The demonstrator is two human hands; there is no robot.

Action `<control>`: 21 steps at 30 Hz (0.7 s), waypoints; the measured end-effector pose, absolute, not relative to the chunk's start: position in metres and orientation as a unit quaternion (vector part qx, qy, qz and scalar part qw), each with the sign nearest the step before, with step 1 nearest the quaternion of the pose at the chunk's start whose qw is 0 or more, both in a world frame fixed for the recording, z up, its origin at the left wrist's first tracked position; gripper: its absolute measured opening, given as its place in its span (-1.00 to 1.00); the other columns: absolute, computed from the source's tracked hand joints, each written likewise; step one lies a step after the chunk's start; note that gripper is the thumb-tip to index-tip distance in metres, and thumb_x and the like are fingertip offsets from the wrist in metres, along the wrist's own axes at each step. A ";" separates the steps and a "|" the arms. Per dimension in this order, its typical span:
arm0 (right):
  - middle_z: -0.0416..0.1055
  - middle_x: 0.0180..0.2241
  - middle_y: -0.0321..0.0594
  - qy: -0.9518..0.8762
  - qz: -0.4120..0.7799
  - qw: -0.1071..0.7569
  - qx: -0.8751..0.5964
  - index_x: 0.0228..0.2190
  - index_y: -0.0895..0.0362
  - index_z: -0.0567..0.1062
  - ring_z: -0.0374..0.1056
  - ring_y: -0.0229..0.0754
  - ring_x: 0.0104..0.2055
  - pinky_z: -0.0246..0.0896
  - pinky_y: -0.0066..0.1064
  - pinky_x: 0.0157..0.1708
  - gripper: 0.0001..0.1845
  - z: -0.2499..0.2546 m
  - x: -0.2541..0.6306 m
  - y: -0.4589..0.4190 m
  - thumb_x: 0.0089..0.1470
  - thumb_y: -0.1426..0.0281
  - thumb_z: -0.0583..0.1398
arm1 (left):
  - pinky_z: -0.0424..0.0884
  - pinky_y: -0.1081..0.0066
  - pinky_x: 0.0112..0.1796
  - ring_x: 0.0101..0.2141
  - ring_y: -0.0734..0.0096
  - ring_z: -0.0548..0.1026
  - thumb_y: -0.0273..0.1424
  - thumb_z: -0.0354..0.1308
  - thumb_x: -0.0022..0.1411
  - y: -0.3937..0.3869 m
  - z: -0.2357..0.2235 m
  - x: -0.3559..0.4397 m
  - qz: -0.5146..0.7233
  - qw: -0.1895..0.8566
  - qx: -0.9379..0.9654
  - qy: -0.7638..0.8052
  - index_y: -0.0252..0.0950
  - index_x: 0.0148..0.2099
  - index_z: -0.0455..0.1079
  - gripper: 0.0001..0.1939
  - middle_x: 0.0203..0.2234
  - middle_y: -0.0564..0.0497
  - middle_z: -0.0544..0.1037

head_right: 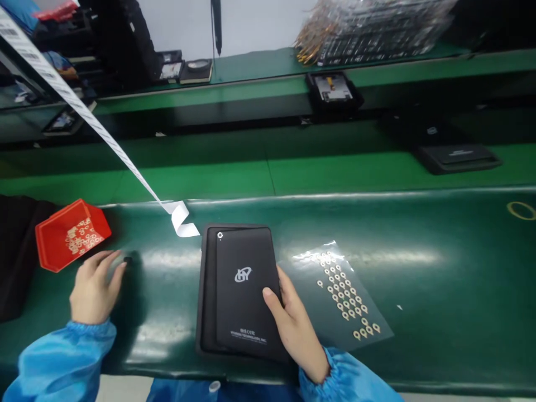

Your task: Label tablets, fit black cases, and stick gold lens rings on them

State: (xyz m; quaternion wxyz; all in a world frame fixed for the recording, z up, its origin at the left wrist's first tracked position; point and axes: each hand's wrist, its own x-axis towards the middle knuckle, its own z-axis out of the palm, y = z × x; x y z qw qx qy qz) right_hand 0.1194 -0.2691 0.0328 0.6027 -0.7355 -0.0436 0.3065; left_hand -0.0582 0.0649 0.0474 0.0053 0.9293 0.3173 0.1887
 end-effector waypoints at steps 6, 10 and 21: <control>0.05 0.31 -0.10 -0.041 0.320 0.626 -0.710 0.28 0.06 0.08 0.00 -0.01 0.33 -0.10 -0.08 0.32 -0.21 0.035 0.103 -0.250 0.17 -0.04 0.11 | 0.27 0.42 -0.46 -0.36 0.36 0.47 -0.15 0.04 0.36 0.098 0.037 -0.076 0.139 -0.025 0.915 0.377 -0.23 -0.11 0.44 -0.70 -0.24 0.04 0.47; -0.02 0.33 -0.11 -0.048 0.299 0.622 -0.722 0.31 0.05 0.01 -0.02 -0.03 0.34 -0.04 -0.10 0.31 -0.23 0.028 0.089 -0.241 0.22 0.00 0.07 | 0.30 0.42 -0.42 -0.35 0.35 0.48 -0.13 0.00 0.38 0.101 0.032 -0.076 0.188 -0.020 0.916 0.355 -0.27 -0.12 0.46 -0.66 -0.26 0.01 0.49; 0.05 0.30 -0.11 -0.190 0.144 0.441 -0.865 0.35 -0.03 -0.11 0.07 0.00 0.30 0.16 -0.07 0.22 -0.35 0.022 0.086 -0.276 0.33 0.26 0.01 | 0.43 0.37 -0.22 -0.30 0.35 0.49 -0.23 0.12 0.35 0.112 0.027 -0.070 0.195 0.120 0.952 0.206 -0.27 -0.10 0.52 -0.74 -0.25 -0.04 0.48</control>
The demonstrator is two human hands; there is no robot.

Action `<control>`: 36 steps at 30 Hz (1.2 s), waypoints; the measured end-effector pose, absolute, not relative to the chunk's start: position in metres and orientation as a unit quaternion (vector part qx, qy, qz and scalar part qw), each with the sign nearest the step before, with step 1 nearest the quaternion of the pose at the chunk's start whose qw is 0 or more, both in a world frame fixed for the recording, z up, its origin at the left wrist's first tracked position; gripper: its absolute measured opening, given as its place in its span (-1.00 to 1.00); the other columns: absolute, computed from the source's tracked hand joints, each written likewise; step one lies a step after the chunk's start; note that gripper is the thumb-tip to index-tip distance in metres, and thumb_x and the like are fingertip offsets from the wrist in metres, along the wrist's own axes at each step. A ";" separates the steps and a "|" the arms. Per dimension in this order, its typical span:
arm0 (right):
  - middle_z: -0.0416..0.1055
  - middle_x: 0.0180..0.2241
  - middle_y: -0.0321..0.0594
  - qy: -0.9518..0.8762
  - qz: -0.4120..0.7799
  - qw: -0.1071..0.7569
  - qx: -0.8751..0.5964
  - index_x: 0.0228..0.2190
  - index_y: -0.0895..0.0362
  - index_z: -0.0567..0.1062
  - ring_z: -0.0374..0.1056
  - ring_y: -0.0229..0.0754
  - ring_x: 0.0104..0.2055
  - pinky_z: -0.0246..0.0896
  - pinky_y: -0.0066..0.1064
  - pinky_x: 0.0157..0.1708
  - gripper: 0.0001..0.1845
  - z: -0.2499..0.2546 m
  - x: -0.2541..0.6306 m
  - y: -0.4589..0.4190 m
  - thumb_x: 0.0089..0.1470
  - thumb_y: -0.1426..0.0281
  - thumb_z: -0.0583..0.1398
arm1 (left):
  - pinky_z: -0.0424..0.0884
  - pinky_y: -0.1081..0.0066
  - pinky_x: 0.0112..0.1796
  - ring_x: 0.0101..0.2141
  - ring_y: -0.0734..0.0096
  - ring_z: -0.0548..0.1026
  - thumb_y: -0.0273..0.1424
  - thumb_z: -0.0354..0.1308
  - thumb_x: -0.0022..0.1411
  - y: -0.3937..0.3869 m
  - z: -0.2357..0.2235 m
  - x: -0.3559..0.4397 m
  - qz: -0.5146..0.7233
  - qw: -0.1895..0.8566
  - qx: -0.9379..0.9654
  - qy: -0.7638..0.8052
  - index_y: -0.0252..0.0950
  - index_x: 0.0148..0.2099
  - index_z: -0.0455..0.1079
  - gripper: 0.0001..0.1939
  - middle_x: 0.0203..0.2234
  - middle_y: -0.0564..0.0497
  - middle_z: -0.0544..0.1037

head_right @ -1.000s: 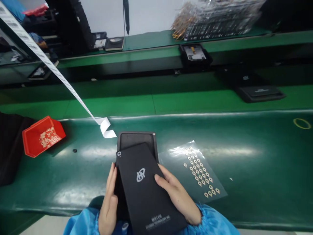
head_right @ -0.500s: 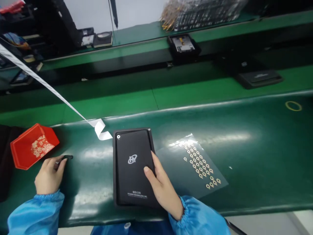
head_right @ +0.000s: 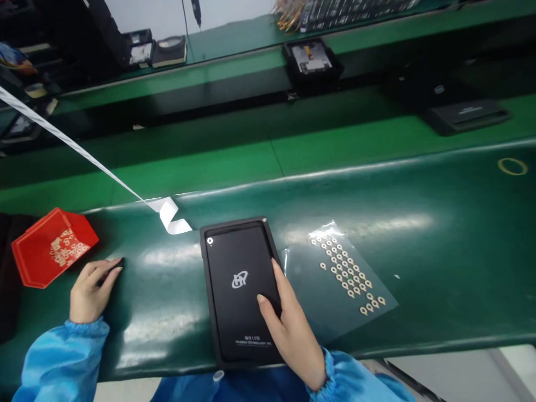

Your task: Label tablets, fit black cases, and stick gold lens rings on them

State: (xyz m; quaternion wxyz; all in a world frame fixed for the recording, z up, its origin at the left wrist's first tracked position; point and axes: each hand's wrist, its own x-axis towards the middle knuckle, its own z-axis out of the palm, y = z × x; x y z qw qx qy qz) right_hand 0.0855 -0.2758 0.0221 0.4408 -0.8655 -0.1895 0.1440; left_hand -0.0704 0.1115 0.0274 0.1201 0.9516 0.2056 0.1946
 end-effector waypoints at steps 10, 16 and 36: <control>-0.10 0.35 -0.02 -0.479 0.017 0.179 -0.859 0.26 0.20 0.16 -0.20 0.15 0.37 -0.22 0.10 0.25 -0.43 0.035 0.085 -0.268 0.27 0.34 0.07 | 0.47 0.53 -0.25 -0.29 0.50 0.51 -0.52 0.17 0.28 0.022 0.057 0.008 0.196 0.435 0.873 0.101 -0.24 0.00 0.39 -0.75 -0.26 0.03 0.51; -0.05 0.34 -0.10 -0.480 0.029 0.193 -0.855 0.25 0.15 0.23 -0.15 0.09 0.37 -0.37 0.05 0.28 -0.46 0.029 0.080 -0.267 0.28 0.28 0.05 | 0.37 0.39 -0.15 -0.22 0.41 0.45 -0.51 0.20 0.30 -0.006 0.056 0.066 0.167 0.355 0.919 -0.034 -0.28 -0.15 0.45 -0.92 -0.27 0.00 0.50; 0.07 0.30 -0.15 -0.447 0.066 0.287 -0.845 0.18 0.09 0.34 -0.12 0.00 0.35 -0.55 -0.05 0.33 -0.41 0.029 0.085 -0.268 0.22 0.08 0.15 | 0.20 0.04 0.08 0.18 0.02 0.23 -0.53 0.09 0.35 -0.022 0.040 0.063 0.156 0.151 0.976 -0.030 -0.28 0.07 0.41 -0.73 0.02 -0.16 0.44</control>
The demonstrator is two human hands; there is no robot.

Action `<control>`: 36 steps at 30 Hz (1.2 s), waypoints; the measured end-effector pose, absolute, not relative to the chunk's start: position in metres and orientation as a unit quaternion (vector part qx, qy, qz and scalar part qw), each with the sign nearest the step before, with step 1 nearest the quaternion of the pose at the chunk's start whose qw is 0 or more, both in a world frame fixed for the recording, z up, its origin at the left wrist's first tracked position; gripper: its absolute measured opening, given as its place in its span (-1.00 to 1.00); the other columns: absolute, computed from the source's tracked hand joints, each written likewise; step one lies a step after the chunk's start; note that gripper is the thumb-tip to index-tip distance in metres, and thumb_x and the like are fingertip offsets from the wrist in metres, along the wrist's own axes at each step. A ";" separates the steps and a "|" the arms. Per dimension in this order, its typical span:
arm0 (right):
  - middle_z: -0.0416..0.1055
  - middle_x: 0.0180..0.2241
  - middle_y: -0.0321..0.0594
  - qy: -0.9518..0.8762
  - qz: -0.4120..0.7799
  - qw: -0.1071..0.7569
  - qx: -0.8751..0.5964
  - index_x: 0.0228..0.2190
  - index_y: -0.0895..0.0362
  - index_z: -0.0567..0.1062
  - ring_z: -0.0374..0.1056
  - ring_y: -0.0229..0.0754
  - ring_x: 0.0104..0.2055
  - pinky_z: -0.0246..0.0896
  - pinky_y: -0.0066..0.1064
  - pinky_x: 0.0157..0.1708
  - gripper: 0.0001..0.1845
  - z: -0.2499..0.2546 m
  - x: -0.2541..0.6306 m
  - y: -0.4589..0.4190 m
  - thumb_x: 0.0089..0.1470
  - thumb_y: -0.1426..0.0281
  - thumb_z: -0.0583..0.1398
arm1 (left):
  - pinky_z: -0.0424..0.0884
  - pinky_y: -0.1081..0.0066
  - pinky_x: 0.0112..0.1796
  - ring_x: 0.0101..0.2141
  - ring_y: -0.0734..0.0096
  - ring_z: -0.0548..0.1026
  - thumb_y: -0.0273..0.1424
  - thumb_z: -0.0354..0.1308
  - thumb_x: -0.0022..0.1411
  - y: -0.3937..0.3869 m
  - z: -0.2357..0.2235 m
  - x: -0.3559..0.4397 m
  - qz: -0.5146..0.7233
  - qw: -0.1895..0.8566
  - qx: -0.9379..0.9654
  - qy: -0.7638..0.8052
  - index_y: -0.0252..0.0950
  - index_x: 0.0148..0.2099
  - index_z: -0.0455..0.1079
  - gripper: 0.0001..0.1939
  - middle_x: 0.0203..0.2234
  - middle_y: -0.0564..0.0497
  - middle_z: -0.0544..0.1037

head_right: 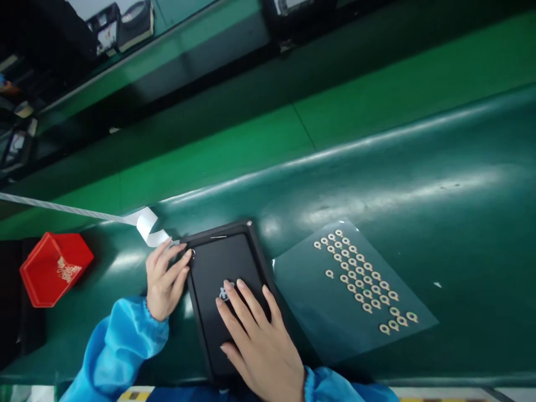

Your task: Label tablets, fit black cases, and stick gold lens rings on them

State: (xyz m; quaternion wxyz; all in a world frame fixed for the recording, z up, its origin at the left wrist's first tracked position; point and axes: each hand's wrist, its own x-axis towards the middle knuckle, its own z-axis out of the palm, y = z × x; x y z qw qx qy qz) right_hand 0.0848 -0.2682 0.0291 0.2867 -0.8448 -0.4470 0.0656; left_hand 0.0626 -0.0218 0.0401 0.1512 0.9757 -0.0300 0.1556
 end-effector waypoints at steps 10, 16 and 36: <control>0.01 0.33 -0.18 -0.445 0.060 0.270 -0.852 0.20 0.08 0.30 -0.14 -0.02 0.36 -0.56 -0.05 0.33 -0.41 0.029 0.086 -0.267 0.25 0.07 0.11 | 0.14 0.13 0.19 -0.26 0.37 0.57 -0.40 0.13 0.36 0.011 0.066 0.107 0.104 0.219 0.968 -0.066 -0.20 -0.20 0.51 -0.88 -0.33 0.10 0.61; -0.01 0.33 -0.18 -0.449 0.056 0.267 -0.851 0.19 0.08 0.31 -0.16 -0.03 0.37 -0.57 -0.06 0.33 -0.42 0.028 0.086 -0.266 0.25 0.06 0.10 | 0.20 0.08 0.14 -0.07 0.25 0.51 -0.40 0.17 0.32 0.004 0.068 0.094 0.078 0.361 0.929 0.027 -0.20 -0.22 0.49 -0.93 -0.21 0.02 0.59; 0.02 0.32 -0.15 -0.438 0.055 0.293 -0.848 0.17 0.10 0.33 -0.14 -0.01 0.36 -0.56 -0.04 0.33 -0.42 0.028 0.085 -0.267 0.21 0.09 0.16 | 0.22 0.13 0.05 0.04 0.19 0.30 -0.42 0.29 0.23 -0.004 0.055 0.099 0.110 0.288 0.951 -0.023 -0.22 -0.29 0.47 -0.95 -0.14 -0.02 0.41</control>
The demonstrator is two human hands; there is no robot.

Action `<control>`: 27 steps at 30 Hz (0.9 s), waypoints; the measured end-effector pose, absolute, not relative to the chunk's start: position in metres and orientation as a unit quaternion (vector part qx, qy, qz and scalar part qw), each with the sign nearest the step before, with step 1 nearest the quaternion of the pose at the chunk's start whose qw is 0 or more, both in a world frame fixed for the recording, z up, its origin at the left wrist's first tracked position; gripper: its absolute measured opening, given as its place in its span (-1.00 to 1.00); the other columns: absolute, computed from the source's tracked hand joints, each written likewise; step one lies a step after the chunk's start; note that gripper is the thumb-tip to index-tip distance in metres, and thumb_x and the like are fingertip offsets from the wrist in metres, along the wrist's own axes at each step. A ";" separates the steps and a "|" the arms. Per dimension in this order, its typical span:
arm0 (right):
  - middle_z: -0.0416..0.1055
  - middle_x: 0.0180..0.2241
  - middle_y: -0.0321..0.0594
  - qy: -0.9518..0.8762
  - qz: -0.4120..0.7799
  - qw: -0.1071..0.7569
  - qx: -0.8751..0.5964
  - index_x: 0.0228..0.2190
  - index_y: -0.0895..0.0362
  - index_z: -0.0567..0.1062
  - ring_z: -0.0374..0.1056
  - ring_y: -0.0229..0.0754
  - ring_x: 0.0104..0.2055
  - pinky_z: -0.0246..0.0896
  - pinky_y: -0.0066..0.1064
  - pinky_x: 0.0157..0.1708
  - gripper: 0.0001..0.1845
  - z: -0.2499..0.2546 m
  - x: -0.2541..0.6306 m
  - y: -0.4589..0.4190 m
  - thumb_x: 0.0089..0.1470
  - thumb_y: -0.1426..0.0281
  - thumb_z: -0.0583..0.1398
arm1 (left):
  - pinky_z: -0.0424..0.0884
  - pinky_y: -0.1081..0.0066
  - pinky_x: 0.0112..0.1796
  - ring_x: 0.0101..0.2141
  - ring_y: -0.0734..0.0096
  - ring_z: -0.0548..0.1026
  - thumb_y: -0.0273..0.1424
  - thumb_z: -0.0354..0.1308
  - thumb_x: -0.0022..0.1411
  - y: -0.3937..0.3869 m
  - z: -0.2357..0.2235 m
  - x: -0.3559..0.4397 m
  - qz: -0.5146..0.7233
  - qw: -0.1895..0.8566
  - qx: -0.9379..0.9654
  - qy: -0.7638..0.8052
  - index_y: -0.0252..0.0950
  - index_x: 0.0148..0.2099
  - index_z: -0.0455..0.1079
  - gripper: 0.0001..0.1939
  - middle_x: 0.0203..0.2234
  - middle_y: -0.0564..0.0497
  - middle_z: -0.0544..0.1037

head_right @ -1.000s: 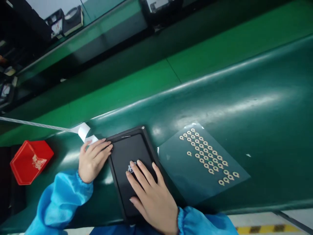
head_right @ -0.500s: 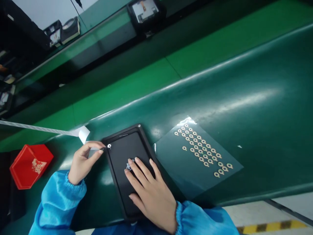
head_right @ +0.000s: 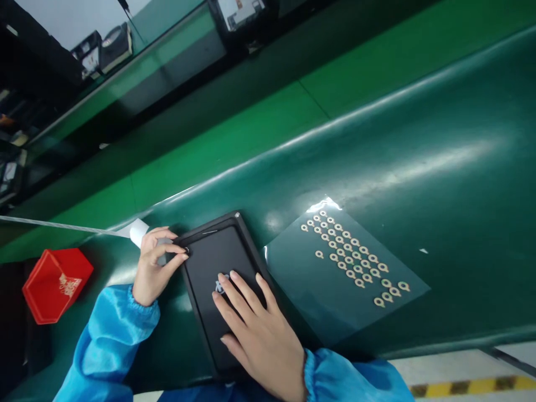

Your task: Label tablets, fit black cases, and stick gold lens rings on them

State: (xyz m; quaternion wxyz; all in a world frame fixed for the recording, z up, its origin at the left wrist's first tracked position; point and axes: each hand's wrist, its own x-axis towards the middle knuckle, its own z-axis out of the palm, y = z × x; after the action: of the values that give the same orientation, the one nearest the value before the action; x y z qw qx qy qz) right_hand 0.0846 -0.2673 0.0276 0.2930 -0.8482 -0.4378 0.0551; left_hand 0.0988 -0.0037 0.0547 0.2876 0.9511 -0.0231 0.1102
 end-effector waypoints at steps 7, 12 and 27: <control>0.03 0.32 -0.15 -0.442 0.056 0.303 -0.843 0.17 0.11 0.35 -0.12 0.00 0.35 -0.56 -0.03 0.33 -0.42 0.028 0.086 -0.267 0.21 0.10 0.17 | 0.25 0.04 0.04 0.09 0.12 0.36 -0.48 0.26 0.25 -0.004 0.061 0.108 0.113 0.217 0.969 -0.043 -0.23 -0.28 0.44 -0.94 -0.15 0.00 0.51; 0.06 0.30 -0.14 -0.440 0.049 0.314 -0.840 0.14 0.12 0.37 -0.12 0.00 0.35 -0.57 -0.04 0.33 -0.43 0.027 0.088 -0.265 0.20 0.10 0.17 | 0.22 -0.03 0.10 0.17 0.07 0.30 -0.59 0.17 0.30 -0.013 0.048 0.087 0.140 0.214 0.965 -0.060 -0.30 -0.16 0.41 -0.88 -0.09 -0.08 0.52; -0.03 0.34 -0.19 -0.454 0.050 0.280 -0.844 0.20 0.10 0.29 -0.24 -0.03 0.38 -0.70 -0.06 0.31 -0.46 0.031 0.091 -0.268 0.30 0.11 0.04 | 0.03 0.09 0.15 -0.22 0.32 0.45 -0.37 0.19 0.32 0.005 0.048 0.102 0.099 0.289 0.952 -0.024 -0.17 -0.28 0.46 -0.92 -0.28 0.09 0.58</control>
State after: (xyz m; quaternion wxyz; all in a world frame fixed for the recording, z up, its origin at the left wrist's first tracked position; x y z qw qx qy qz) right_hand 0.0910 -0.2681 0.0306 0.2804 -0.8441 -0.4542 0.0503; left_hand 0.1024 0.0046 0.0478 0.2885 0.9520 -0.0240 0.0993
